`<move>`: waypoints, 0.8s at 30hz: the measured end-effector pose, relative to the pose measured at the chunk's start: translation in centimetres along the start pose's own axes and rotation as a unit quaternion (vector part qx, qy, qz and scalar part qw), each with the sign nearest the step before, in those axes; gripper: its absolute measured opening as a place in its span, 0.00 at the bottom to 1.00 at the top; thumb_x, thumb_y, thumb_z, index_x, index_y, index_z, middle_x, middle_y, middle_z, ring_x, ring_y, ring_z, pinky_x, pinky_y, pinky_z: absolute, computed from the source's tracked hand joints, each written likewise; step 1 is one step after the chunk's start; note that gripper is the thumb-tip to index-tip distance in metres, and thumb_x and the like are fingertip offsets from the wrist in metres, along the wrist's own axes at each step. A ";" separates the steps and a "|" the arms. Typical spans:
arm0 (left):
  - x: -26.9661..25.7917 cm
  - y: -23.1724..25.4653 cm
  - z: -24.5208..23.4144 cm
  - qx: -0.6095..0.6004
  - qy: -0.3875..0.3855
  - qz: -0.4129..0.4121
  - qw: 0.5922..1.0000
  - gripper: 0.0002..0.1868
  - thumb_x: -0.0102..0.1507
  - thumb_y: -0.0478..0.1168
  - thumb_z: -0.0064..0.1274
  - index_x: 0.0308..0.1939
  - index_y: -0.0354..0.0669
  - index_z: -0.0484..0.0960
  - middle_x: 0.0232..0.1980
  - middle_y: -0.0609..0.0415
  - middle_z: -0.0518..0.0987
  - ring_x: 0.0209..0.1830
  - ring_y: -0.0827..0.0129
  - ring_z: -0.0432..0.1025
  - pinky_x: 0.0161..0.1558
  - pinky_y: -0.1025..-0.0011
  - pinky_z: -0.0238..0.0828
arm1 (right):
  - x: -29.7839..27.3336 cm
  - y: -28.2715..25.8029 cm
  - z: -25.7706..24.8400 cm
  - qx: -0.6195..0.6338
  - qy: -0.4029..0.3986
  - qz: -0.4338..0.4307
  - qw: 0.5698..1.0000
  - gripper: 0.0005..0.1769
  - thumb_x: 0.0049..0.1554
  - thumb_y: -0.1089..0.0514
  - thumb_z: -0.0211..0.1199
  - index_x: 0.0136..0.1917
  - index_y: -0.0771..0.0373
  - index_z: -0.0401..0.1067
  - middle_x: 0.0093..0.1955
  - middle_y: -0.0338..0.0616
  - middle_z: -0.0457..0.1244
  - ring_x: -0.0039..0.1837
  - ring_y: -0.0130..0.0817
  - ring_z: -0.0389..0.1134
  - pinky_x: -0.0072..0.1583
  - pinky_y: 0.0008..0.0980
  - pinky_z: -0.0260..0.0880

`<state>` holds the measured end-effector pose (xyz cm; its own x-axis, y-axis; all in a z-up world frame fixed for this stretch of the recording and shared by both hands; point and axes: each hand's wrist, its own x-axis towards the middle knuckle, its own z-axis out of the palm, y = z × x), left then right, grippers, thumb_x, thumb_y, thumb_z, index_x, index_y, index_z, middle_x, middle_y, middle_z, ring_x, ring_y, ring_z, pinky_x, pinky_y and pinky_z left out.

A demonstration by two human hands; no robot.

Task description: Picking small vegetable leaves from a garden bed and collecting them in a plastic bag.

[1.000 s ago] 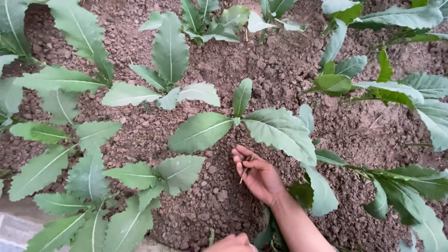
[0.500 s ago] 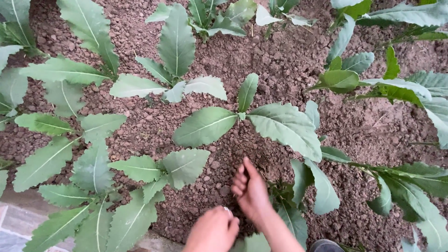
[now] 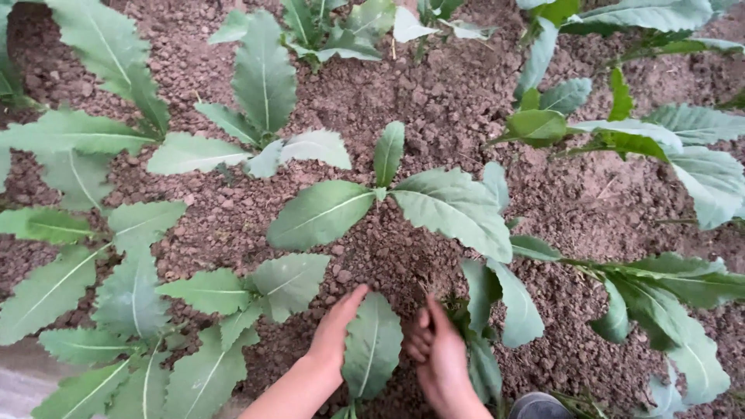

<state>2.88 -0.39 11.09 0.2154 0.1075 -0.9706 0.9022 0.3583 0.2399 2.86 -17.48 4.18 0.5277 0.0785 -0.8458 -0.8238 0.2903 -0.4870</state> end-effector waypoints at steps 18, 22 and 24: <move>6.1 -0.3 0.6 0.103 -0.080 0.158 0.979 0.05 0.65 0.39 0.57 0.34 0.46 0.80 0.34 0.55 0.82 0.31 0.70 0.75 0.33 0.74 0.71 | 0.9 -1.9 -0.9 0.064 -0.078 -0.023 0.995 0.15 0.68 0.51 0.56 0.46 0.65 0.72 0.32 0.38 0.61 0.30 0.22 0.54 0.32 0.20 0.49; -0.3 4.0 -0.1 0.403 -0.014 0.290 0.868 0.21 0.59 0.28 0.37 0.40 0.55 0.84 0.48 0.60 0.83 0.40 0.74 0.72 0.45 0.75 0.64 | 1.0 -2.5 3.6 -0.017 -0.059 -0.019 0.998 0.15 0.68 0.51 0.52 0.47 0.62 0.70 0.34 0.39 0.62 0.32 0.25 0.53 0.34 0.25 0.47; -0.8 4.7 -0.2 0.429 -0.007 0.315 0.846 0.23 0.58 0.24 0.38 0.42 0.54 0.85 0.43 0.59 0.80 0.37 0.71 0.71 0.42 0.72 0.64 | 1.0 -4.0 6.0 0.020 -0.071 0.035 0.997 0.17 0.65 0.46 0.54 0.49 0.61 0.70 0.38 0.44 0.61 0.38 0.33 0.57 0.40 0.34 0.56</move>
<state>6.90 1.37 12.96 0.7541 0.0135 -0.6567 0.5440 -0.5730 0.6129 7.93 -12.80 6.57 0.4952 0.2340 -0.8367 -0.8525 0.3167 -0.4159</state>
